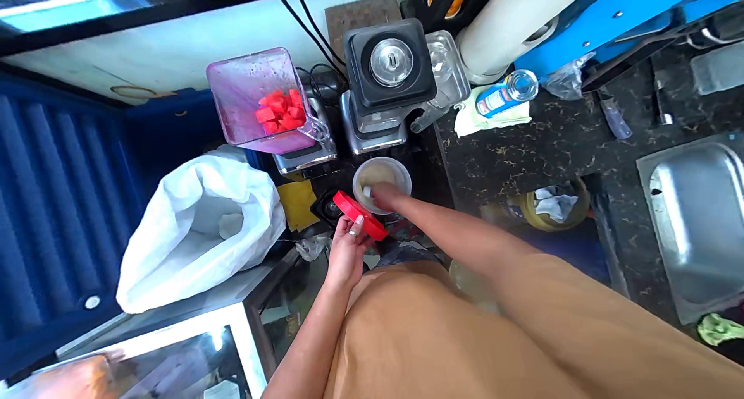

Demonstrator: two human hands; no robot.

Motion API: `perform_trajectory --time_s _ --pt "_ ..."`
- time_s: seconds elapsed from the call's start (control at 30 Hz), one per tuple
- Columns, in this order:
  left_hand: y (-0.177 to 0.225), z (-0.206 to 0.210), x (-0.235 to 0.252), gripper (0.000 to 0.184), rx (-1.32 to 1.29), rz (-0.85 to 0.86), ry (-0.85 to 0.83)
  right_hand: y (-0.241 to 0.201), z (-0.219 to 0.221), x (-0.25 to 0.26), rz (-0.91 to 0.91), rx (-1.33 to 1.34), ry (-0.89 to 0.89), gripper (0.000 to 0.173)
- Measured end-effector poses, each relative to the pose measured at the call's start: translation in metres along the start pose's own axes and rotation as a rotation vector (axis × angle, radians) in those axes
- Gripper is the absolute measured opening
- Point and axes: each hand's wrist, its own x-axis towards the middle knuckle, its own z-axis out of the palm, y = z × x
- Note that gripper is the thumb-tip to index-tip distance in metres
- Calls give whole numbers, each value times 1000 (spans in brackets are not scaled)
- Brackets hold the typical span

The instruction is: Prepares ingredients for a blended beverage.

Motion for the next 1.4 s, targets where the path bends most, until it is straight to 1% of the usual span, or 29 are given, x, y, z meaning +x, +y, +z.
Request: perform_trajectory --time_s 0.07,0.13,0.2,0.3,0.37,0.47,0.53,0.57,0.67,0.8,0.93,1.0,1.03,1.1,1.2,1.3,1.4 --pt "-1 3 -1 30 23 7 5 5 -7 2 -32 81 -69 25" --pt "-3 2 -1 29 35 7 6 9 -23 -12 -79 191 -5 25" --pt "-4 2 -1 30 54 5 -1 18 -43 -40 -138 268 82 24" --pt "1 -1 -4 33 47 6 9 42 -63 -78 -114 419 155 27" --pt "7 -7 -8 35 29 19 50 65 -57 -92 -63 636 189 28" --pt "22 -21 -14 43 16 63 118 97 -32 -98 5 1107 171 28" --pt "35 -30 -17 45 19 108 167 106 -16 -98 7 1347 157 26" --pt "44 -33 -17 44 22 137 192 107 -10 -98 1 1422 163 25" --pt "70 -41 -20 44 20 232 244 104 -3 -96 -33 1518 217 23" --pt "106 -42 -20 42 44 398 259 97 -8 -95 -65 1461 286 23" --pt "138 -34 -17 38 103 627 225 73 -34 -115 -99 1425 335 21" --pt "149 -31 -15 37 170 721 186 51 -55 -134 -132 1410 354 21" --pt "156 -30 -15 36 200 742 166 35 -68 -143 -158 1408 364 21" --pt "166 -34 -18 34 194 749 139 -3 -99 -159 -234 1402 383 20" --pt "168 -44 -21 35 108 731 118 -55 -143 -178 -342 1370 424 18" --pt "165 -56 -29 38 50 703 105 -96 -180 -174 -429 1306 434 19" --pt "162 -67 -36 37 7 689 110 -132 -205 -158 -455 1189 494 21"
